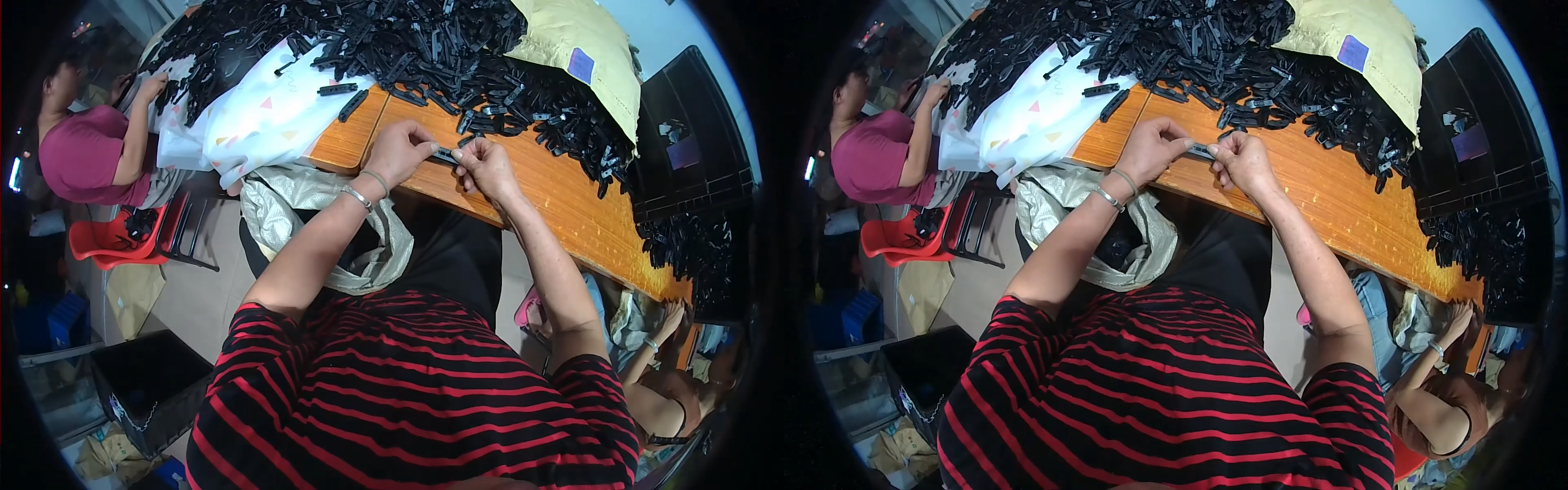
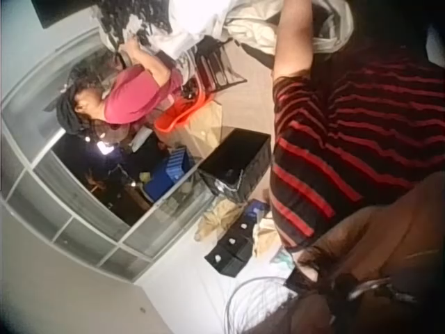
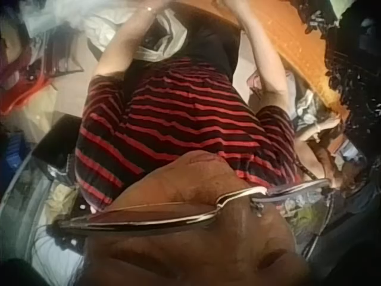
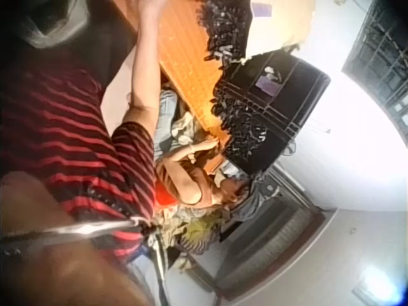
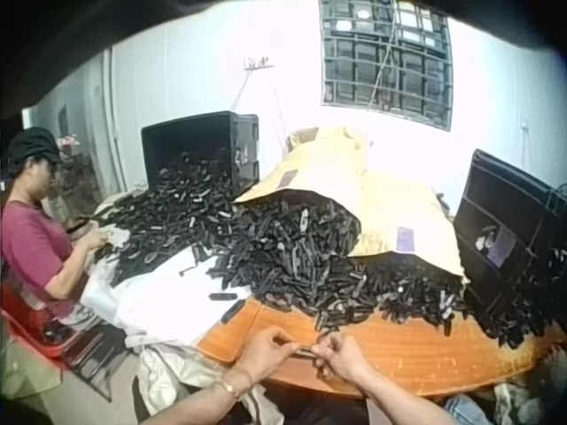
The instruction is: Assembling small black plastic components by hand at a workbench.
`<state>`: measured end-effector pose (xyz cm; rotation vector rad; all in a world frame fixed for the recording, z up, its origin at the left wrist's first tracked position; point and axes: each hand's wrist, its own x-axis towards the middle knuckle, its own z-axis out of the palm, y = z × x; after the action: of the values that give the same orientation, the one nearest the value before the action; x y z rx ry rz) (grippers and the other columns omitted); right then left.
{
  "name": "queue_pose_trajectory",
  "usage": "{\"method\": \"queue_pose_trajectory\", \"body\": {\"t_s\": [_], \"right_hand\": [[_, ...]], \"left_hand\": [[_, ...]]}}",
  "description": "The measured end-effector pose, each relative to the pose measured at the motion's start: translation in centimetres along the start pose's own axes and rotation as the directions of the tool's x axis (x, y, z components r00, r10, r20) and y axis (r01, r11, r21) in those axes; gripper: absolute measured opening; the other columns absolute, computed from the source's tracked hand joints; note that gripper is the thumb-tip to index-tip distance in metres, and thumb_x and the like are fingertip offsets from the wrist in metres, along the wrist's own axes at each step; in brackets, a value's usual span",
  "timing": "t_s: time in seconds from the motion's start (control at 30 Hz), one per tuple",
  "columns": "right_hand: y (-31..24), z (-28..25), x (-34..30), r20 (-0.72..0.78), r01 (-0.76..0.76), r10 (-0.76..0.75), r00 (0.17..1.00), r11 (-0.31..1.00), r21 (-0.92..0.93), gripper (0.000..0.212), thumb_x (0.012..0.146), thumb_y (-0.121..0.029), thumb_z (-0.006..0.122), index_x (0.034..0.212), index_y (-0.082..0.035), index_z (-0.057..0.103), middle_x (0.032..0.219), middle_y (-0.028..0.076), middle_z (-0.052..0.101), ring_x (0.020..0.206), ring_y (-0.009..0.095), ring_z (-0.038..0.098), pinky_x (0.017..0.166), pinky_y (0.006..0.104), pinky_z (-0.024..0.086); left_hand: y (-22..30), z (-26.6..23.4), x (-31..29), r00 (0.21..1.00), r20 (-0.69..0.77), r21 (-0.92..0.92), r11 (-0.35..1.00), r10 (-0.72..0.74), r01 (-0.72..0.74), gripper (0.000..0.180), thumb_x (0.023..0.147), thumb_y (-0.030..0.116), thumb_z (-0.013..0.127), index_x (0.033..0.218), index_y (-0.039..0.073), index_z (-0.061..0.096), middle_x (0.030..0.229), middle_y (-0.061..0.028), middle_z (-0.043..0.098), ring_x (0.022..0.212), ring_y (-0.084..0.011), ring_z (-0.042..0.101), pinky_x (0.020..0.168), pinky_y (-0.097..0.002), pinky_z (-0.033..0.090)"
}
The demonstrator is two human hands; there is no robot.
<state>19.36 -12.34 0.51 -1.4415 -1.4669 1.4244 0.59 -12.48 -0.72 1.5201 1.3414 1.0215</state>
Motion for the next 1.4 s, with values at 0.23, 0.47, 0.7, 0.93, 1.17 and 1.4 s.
{"method": "queue_pose_trajectory", "body": {"t_s": [0.23, 0.47, 0.7, 0.93, 1.17, 1.4], "right_hand": [[-1.5, 0.1, 0.6, 0.011, -0.082, 0.086, 0.996, 0.977, -0.196, 0.025, 0.088, -0.019, 0.065, 0.075, -0.004, 0.049, 0.055, 0.003, 0.055, 0.038, 0.01, 0.047, 0.034, 0.0229, 0.035], [0.0, -0.1, -0.5, 0.147, 0.092, -0.053, 0.988, 0.957, -0.275, 0.028, 0.084, -0.019, 0.069, 0.069, -0.001, 0.054, 0.054, 0.007, 0.059, 0.042, 0.012, 0.054, 0.039, 0.0253, 0.042], [-0.2, -2.2, -0.4, -0.115, 0.189, -0.272, 0.956, 0.862, -0.47, 0.027, 0.084, -0.024, 0.068, 0.082, 0.001, 0.058, 0.064, 0.011, 0.062, 0.054, 0.02, 0.06, 0.053, 0.0314, 0.048], [-1.7, -0.1, 1.6, -0.185, 0.082, -0.414, 0.891, 0.547, -0.833, 0.037, 0.08, -0.034, 0.069, 0.084, 0.0, 0.057, 0.074, 0.021, 0.064, 0.073, 0.039, 0.062, 0.066, 0.0445, 0.049], [-0.9, -0.2, 0.0, 0.039, 0.365, -0.573, 0.819, 0.467, -0.805, 0.023, 0.074, -0.018, 0.073, 0.078, -0.004, 0.056, 0.08, 0.016, 0.06, 0.073, 0.036, 0.061, 0.063, 0.0436, 0.048], [-0.6, 3.1, -0.3, 0.197, 0.602, -0.708, 0.678, 0.381, -0.702, 0.01, 0.074, -0.014, 0.068, 0.08, -0.009, 0.062, 0.082, 0.011, 0.058, 0.067, 0.034, 0.061, 0.058, 0.0435, 0.05]], "left_hand": [[0.2, 0.2, 0.8, 0.999, -0.021, 0.352, 0.936, 0.026, -0.017, 0.019, 0.075, 0.015, 0.071, 0.081, -0.001, 0.064, 0.07, -0.0092, 0.064, 0.063, -0.0167, 0.061, 0.062, -0.0294, 0.049], [0.7, -1.5, -2.0, 0.999, 0.034, 0.383, 0.923, 0.019, -0.031, 0.018, 0.075, 0.016, 0.07, 0.082, 0.001, 0.062, 0.074, -0.0102, 0.063, 0.067, -0.0199, 0.06, 0.064, -0.0317, 0.048], [1.3, -9.4, -10.6, 1.0, 0.011, 0.576, 0.817, 0.022, -0.024, 0.016, 0.076, 0.013, 0.07, 0.085, 0.003, 0.062, 0.085, -0.011, 0.056, 0.064, -0.0226, 0.055, 0.061, -0.0325, 0.045], [-1.2, -8.6, -1.8, 0.886, -0.309, 0.649, 0.758, 0.346, -0.07, 0.019, 0.077, 0.015, 0.069, 0.091, 0.004, 0.063, 0.09, -0.013, 0.059, 0.075, -0.0278, 0.06, 0.07, -0.0367, 0.048], [-2.2, -8.3, 2.2, 0.912, -0.289, 0.754, 0.656, 0.291, 0.03, 0.019, 0.076, 0.018, 0.07, 0.089, 0.005, 0.064, 0.088, -0.0132, 0.061, 0.085, -0.0313, 0.06, 0.074, -0.0396, 0.048], [-0.9, -6.0, 0.6, 0.907, -0.19, 0.679, 0.717, 0.376, -0.155, 0.019, 0.074, 0.013, 0.07, 0.081, 0.004, 0.055, 0.081, -0.0124, 0.059, 0.081, -0.0314, 0.058, 0.07, -0.0416, 0.046]]}}
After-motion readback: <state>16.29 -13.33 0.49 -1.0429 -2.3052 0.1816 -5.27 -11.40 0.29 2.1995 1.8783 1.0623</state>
